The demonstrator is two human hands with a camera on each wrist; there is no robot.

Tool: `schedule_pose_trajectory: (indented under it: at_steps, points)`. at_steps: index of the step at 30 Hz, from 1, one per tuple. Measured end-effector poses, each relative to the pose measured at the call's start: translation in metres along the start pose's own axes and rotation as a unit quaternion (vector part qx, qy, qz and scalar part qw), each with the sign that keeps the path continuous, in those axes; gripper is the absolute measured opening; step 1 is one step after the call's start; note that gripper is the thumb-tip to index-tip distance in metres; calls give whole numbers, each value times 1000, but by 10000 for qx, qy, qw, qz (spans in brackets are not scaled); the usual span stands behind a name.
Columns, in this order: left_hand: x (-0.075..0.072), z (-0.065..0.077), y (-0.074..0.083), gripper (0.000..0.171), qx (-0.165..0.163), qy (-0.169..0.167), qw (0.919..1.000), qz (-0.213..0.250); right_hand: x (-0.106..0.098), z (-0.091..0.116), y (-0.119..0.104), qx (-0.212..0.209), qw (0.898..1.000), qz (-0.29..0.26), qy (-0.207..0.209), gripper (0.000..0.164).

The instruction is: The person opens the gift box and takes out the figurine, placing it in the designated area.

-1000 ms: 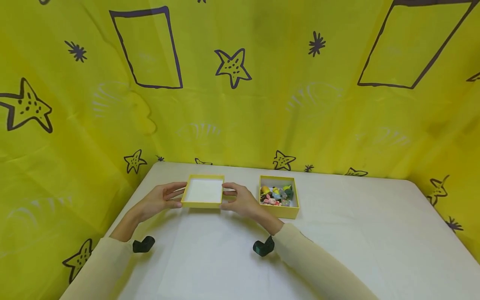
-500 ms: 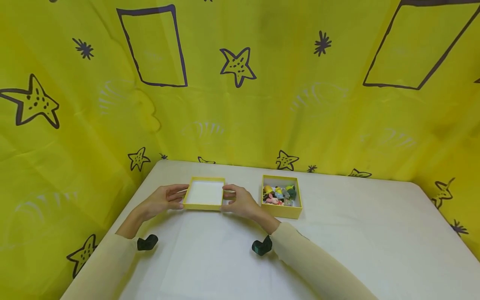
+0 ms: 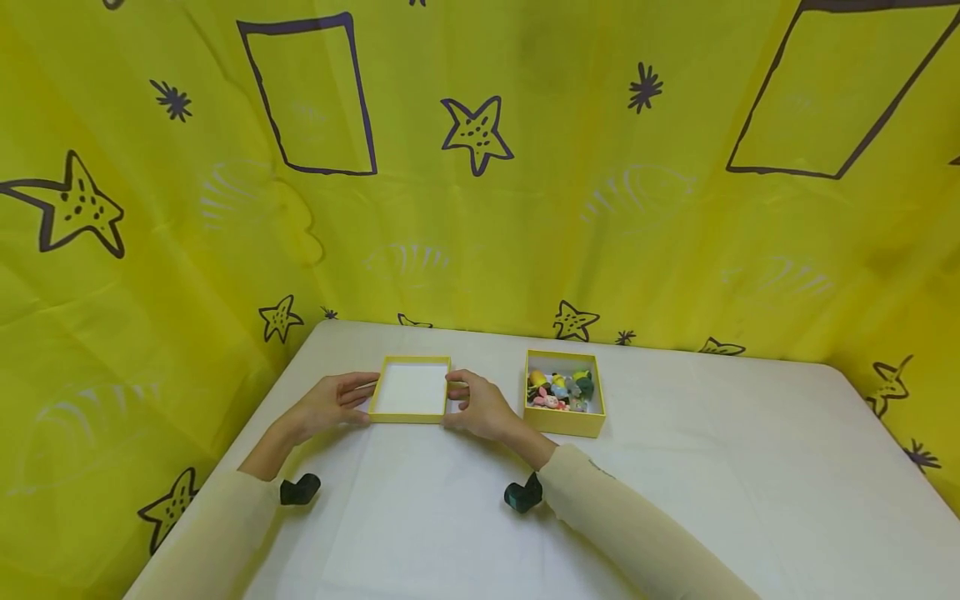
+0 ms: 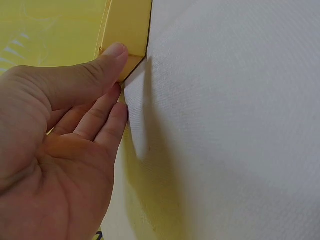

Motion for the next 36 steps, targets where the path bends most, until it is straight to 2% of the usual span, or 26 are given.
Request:
schedule_pose_trajectory:
  at_steps: [7, 11, 16, 20, 27, 36]
  points:
    - [0, -2, 0, 76, 13, 21, 9999, -166, 0, 0, 0, 22, 10000, 41, 13, 70]
    - [1, -2, 5, 76, 156, -14, 9989, -453, -2, 0, -2, -47, 9999, 100, -11, 72]
    - [1, -2, 13, 77, 288, -200, 9974, -633, -7, 0, -7, -146, 9992, 351, -143, 78]
    - [-4, 1, 19, 78, 391, -207, 9964, -716, -13, 0, -14, -274, 9976, 599, -236, 81]
    - [-5, -1, 29, 77, 736, 2, 9920, -1029, -28, -1, -24, -478, 9946, 838, -390, 80]
    - [2, -6, 42, 79, 995, 204, 9897, -1006, -50, 3, -34, -922, 9904, 907, -491, 79]
Point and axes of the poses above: each hand's wrist, its own z-axis away from the middle knuckle, its own x-axis out of the palm, y = z × x, the point moved 2 cm from there along -z, towards the middle knuckle, and after that the axes turned 10 degrees about y, right-handed, at the moved point
